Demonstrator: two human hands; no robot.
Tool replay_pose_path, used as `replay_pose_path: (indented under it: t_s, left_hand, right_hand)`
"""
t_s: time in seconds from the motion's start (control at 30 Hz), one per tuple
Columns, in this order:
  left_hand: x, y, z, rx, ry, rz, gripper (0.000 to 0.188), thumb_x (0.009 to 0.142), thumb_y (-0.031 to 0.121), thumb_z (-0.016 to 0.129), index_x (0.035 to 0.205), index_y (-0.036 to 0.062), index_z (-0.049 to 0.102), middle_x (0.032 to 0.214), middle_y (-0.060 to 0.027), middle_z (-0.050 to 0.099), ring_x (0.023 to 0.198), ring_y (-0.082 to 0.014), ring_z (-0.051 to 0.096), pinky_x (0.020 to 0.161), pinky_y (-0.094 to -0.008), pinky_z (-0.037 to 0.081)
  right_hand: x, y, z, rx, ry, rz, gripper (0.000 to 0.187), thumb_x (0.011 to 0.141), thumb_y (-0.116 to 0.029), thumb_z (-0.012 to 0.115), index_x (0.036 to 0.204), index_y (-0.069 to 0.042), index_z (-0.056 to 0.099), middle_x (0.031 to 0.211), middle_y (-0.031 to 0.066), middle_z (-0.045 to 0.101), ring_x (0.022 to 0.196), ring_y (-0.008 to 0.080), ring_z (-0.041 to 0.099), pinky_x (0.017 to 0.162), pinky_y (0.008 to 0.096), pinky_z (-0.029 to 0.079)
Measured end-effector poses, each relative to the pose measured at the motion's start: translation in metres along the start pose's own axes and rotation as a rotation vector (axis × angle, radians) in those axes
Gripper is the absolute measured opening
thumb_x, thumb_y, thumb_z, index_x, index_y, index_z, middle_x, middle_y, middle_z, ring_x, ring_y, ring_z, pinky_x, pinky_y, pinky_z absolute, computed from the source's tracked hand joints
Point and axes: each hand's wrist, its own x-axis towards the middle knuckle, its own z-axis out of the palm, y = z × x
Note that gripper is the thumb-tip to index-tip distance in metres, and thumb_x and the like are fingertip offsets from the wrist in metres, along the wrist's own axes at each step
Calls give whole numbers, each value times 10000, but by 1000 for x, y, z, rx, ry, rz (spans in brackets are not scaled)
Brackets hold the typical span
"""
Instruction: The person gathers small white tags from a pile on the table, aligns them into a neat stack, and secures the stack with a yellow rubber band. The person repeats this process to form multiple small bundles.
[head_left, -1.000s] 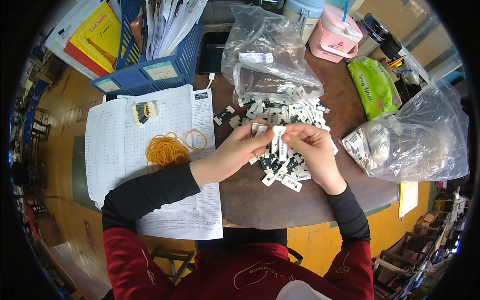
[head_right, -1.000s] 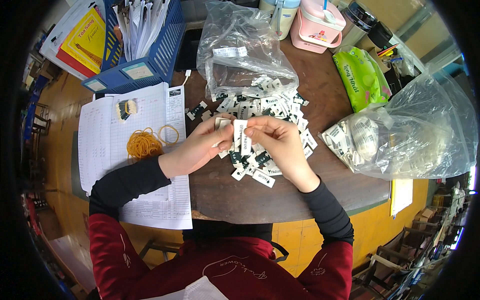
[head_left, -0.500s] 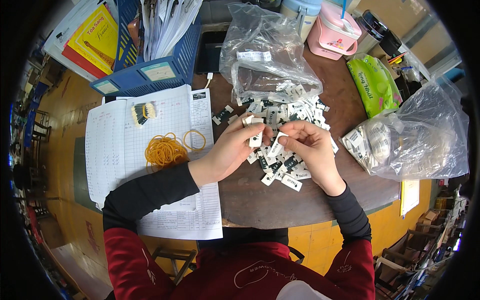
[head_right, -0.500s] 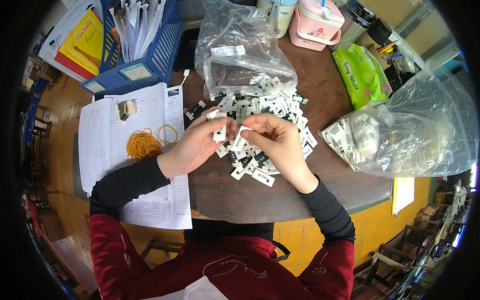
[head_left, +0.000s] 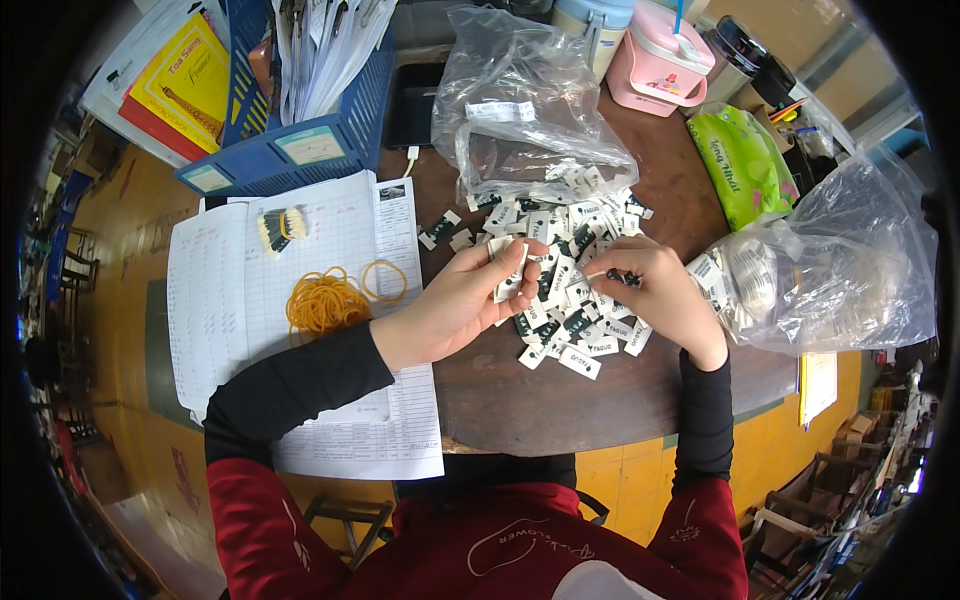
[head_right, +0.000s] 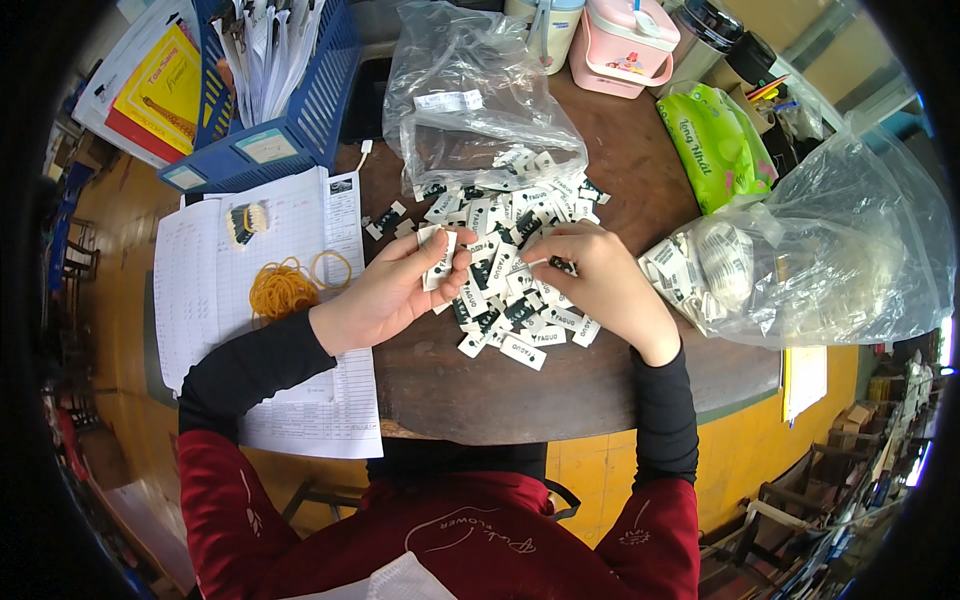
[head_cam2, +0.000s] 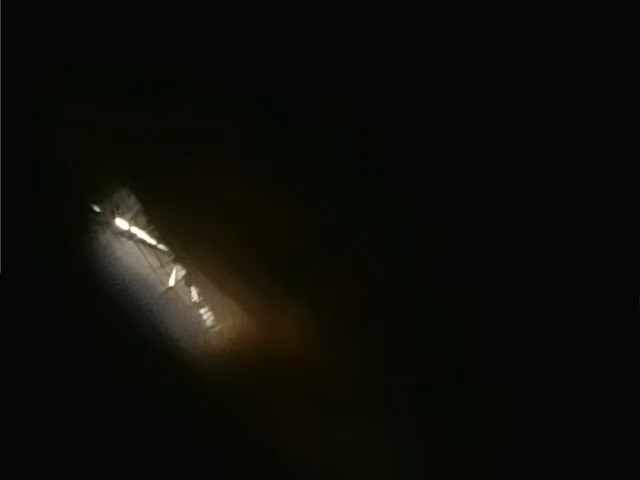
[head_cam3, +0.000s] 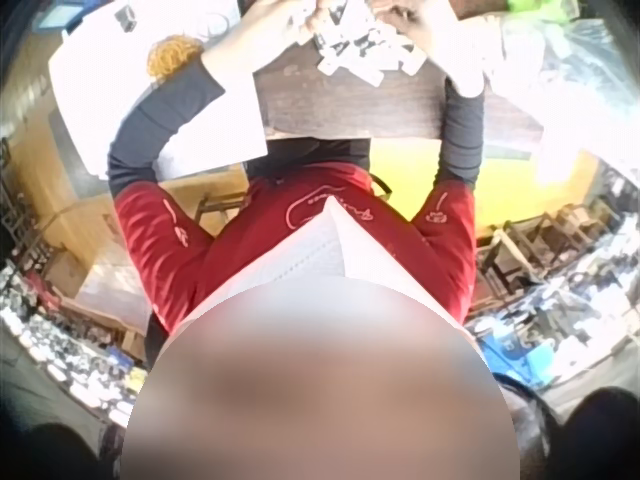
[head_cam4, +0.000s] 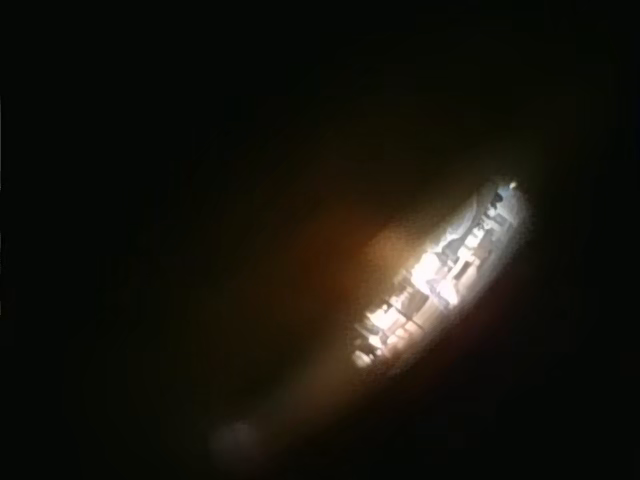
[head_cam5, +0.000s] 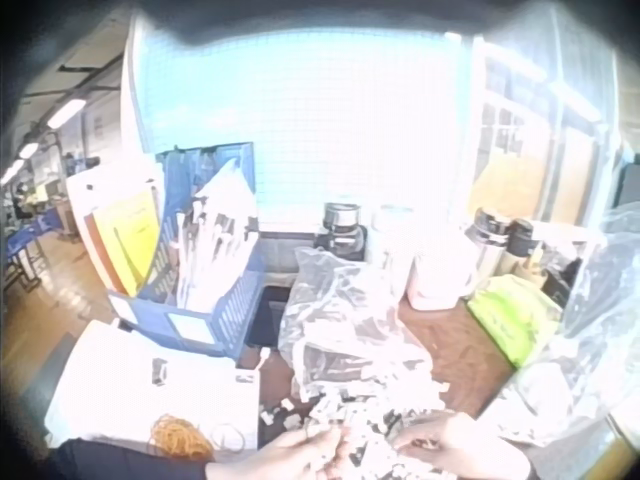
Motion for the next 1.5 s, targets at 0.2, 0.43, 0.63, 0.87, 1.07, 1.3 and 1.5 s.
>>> replay_pose_path:
  t_s: [0.2,0.43,0.63,0.87,1.07,1.3,1.5]
  left_hand:
    - [-1,-10,-13,-93,-96,9,228,1062,313,483,1069,95,552,930,8,486,850,-98,465,825,-248,434]
    - [3,-8,-7,64,84,24,113,1058,271,504,1033,162,512,771,61,374,701,-56,367,629,-212,324]
    - [4,-10,-13,118,94,59,136,1061,276,498,1076,141,501,822,44,396,716,-52,387,640,-206,344]
    - [2,-7,-5,-128,64,70,178,1060,260,481,1154,110,488,881,-4,451,764,-100,432,680,-235,387]
    - [2,-14,-10,-57,81,135,199,1043,288,500,1157,125,496,917,-4,485,827,-122,455,795,-290,399]
    - [2,-14,-6,39,-111,145,173,1037,229,530,1128,82,541,829,34,463,782,-95,465,761,-254,378]
    - [-5,-6,3,421,-119,210,189,1016,259,588,1104,99,542,868,61,497,790,-33,446,716,-219,374]
  right_hand:
    - [-3,9,19,-101,20,-167,244,700,-17,768,924,-20,670,983,115,612,977,321,613,848,397,503]
    - [-2,32,18,-24,53,-168,192,699,-137,784,850,-32,731,900,107,670,882,294,661,744,393,522]
    - [5,29,19,268,296,-157,256,747,-184,799,910,-5,719,826,126,689,792,271,658,736,353,516]
    - [6,26,14,986,305,-15,188,766,-180,785,843,-17,732,771,61,678,698,132,620,659,299,498]
    - [3,21,7,744,258,231,137,877,-178,710,890,-45,739,841,-20,668,756,43,562,645,251,445]
    - [-6,-14,19,1275,155,413,158,956,-156,664,1066,-46,689,953,-38,665,853,35,563,781,215,440]
    - [0,-20,42,1243,51,353,125,943,-143,679,1019,-47,700,919,-44,657,806,22,526,724,204,405]
